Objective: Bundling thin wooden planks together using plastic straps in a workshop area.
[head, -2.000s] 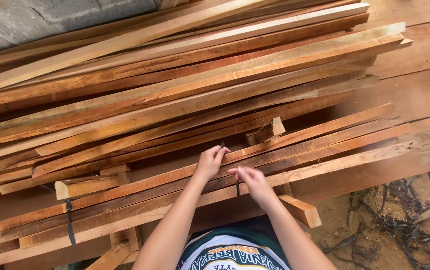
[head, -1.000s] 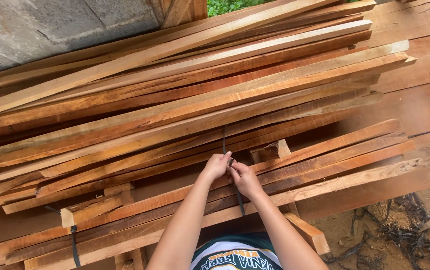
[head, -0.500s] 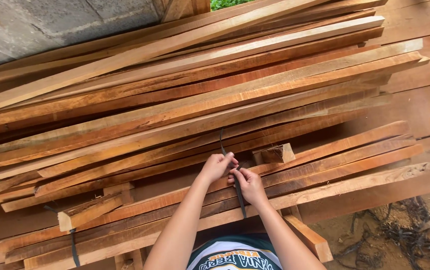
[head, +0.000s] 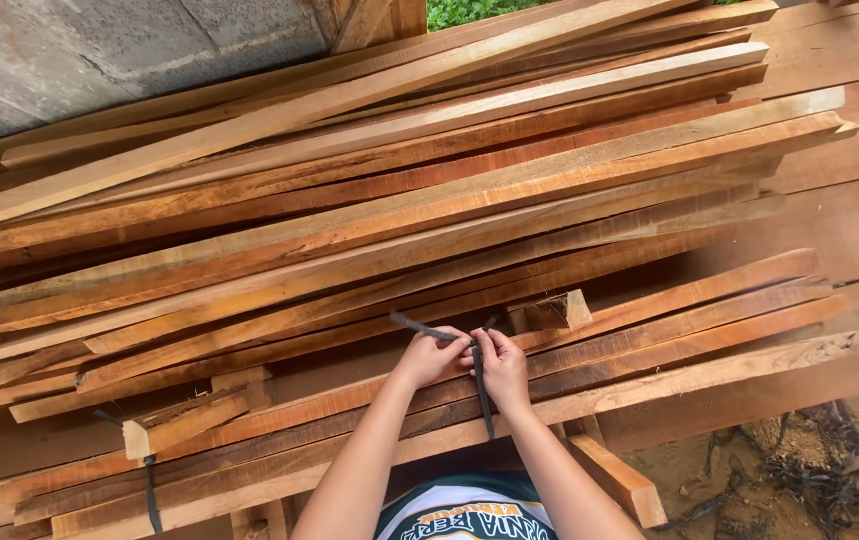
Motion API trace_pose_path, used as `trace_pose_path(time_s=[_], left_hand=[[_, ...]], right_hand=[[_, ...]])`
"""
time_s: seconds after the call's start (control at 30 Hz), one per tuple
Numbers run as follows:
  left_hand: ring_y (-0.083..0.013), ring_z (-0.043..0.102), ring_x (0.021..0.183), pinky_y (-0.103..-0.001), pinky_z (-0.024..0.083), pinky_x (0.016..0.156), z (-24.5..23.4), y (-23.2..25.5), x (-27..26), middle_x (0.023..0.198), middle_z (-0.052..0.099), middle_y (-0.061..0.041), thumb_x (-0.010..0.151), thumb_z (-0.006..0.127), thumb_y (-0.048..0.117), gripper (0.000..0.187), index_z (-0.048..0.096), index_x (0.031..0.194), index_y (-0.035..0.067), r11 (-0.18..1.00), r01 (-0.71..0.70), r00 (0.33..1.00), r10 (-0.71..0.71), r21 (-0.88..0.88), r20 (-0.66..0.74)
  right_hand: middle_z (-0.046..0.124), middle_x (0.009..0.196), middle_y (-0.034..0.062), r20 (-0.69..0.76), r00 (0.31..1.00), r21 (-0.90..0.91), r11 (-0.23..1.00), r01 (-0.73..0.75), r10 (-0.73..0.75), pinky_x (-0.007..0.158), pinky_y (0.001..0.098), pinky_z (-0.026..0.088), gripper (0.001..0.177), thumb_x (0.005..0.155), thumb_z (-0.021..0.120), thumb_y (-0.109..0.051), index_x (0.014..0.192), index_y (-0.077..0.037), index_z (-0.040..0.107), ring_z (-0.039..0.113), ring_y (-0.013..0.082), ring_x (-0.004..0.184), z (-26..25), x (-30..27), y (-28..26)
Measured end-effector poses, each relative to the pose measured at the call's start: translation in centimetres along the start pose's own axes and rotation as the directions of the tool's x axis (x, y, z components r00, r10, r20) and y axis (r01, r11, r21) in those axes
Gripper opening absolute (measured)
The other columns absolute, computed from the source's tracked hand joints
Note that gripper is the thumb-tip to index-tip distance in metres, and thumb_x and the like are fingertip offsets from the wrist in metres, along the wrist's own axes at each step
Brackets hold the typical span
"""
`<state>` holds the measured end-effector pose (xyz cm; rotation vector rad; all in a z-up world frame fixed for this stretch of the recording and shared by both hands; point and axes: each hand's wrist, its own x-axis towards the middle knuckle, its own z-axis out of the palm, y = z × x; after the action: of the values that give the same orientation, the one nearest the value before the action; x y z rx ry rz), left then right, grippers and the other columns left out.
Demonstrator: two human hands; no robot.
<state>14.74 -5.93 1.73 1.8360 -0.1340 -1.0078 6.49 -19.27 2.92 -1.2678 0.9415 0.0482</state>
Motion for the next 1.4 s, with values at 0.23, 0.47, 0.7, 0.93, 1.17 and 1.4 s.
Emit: trace_pose_path(time_s=[0.23, 0.47, 0.7, 0.93, 1.17, 1.4], left_hand=[[-0.0235, 0.073, 0.104, -0.039, 0.054, 0.094, -0.4, -2.4, 1.9, 0.098, 0.08, -0.011, 0.089, 0.075, 0.024, 0.023, 0.082, 0.108, 0.012, 0.994, 0.068, 0.997, -0.065, -0.09, 0.039], [-0.0156, 0.07, 0.089, -0.028, 0.057, 0.085, -1.4, 0.1, -0.2, 0.089, 0.079, -0.008, 0.081, 0.083, 0.018, 0.024, 0.083, 0.103, 0.008, 0.949, 0.153, 0.988, -0.143, -0.277, 0.057], [-0.0174, 0.071, 0.091, -0.031, 0.056, 0.088, -1.3, 0.2, 0.1, 0.085, 0.079, -0.006, 0.078, 0.087, 0.026, 0.023, 0.084, 0.097, 0.013, 0.967, 0.144, 0.99, -0.139, -0.209, 0.038], [-0.011, 0.071, 0.084, -0.026, 0.056, 0.08, -1.2, -0.5, 1.0, 0.083, 0.079, -0.002, 0.08, 0.087, 0.033, 0.02, 0.084, 0.088, 0.015, 0.959, 0.216, 0.976, -0.206, -0.184, 0.072], [-0.0129, 0.074, 0.085, -0.024, 0.06, 0.079, -0.6, 0.1, 1.8, 0.089, 0.079, -0.007, 0.092, 0.078, 0.034, 0.028, 0.08, 0.095, 0.007, 0.914, 0.283, 0.959, -0.267, -0.292, 0.093], [-0.0146, 0.077, 0.085, -0.028, 0.062, 0.079, 1.3, -5.8, 6.5, 0.093, 0.078, -0.008, 0.106, 0.058, 0.035, 0.032, 0.073, 0.1, 0.007, 0.886, 0.294, 0.956, -0.273, -0.359, 0.109]], right_hand=[[0.077, 0.083, 0.0215, -0.053, 0.997, -0.124, 0.991, 0.048, -0.055, 0.052, 0.0241, 0.06, 0.033, 0.093, 0.075, -0.014, 0.117, 0.0, 0.057, 0.074, 0.0198, 0.064, 0.9, -2.0, -1.2], [0.065, 0.104, 0.0054, 0.322, 0.813, -0.738, 0.41, 0.537, -0.485, 0.073, 0.0401, 0.064, 0.033, 0.088, 0.062, -0.003, 0.119, -0.013, 0.07, 0.073, 0.0302, 0.094, -0.3, -2.6, -0.9], [0.069, 0.096, 0.0087, 0.281, 0.943, -0.755, 0.565, 0.333, -0.179, 0.079, 0.0445, 0.059, 0.017, 0.082, 0.065, -0.016, 0.092, -0.012, 0.078, 0.071, 0.0359, 0.095, -1.5, -0.2, -1.2], [0.076, 0.101, 0.009, 0.408, 0.913, -0.724, 0.601, 0.339, -0.023, 0.081, 0.0462, 0.055, 0.018, 0.082, 0.067, -0.017, 0.093, -0.012, 0.08, 0.071, 0.0351, 0.1, -1.7, -0.9, -4.3], [0.074, 0.089, -0.0032, 0.22, 0.797, -0.706, 0.472, 0.528, -0.562, 0.07, 0.0328, 0.06, 0.014, 0.083, 0.079, -0.019, 0.098, -0.02, 0.079, 0.074, 0.021, 0.084, -1.6, -1.7, 0.3], [0.069, 0.09, -0.0095, 0.219, 0.696, -0.752, 0.336, 0.567, -0.683, 0.064, 0.0326, 0.06, 0.023, 0.087, 0.072, -0.019, 0.104, -0.032, 0.079, 0.074, 0.0187, 0.079, -0.2, -2.1, -0.7]])
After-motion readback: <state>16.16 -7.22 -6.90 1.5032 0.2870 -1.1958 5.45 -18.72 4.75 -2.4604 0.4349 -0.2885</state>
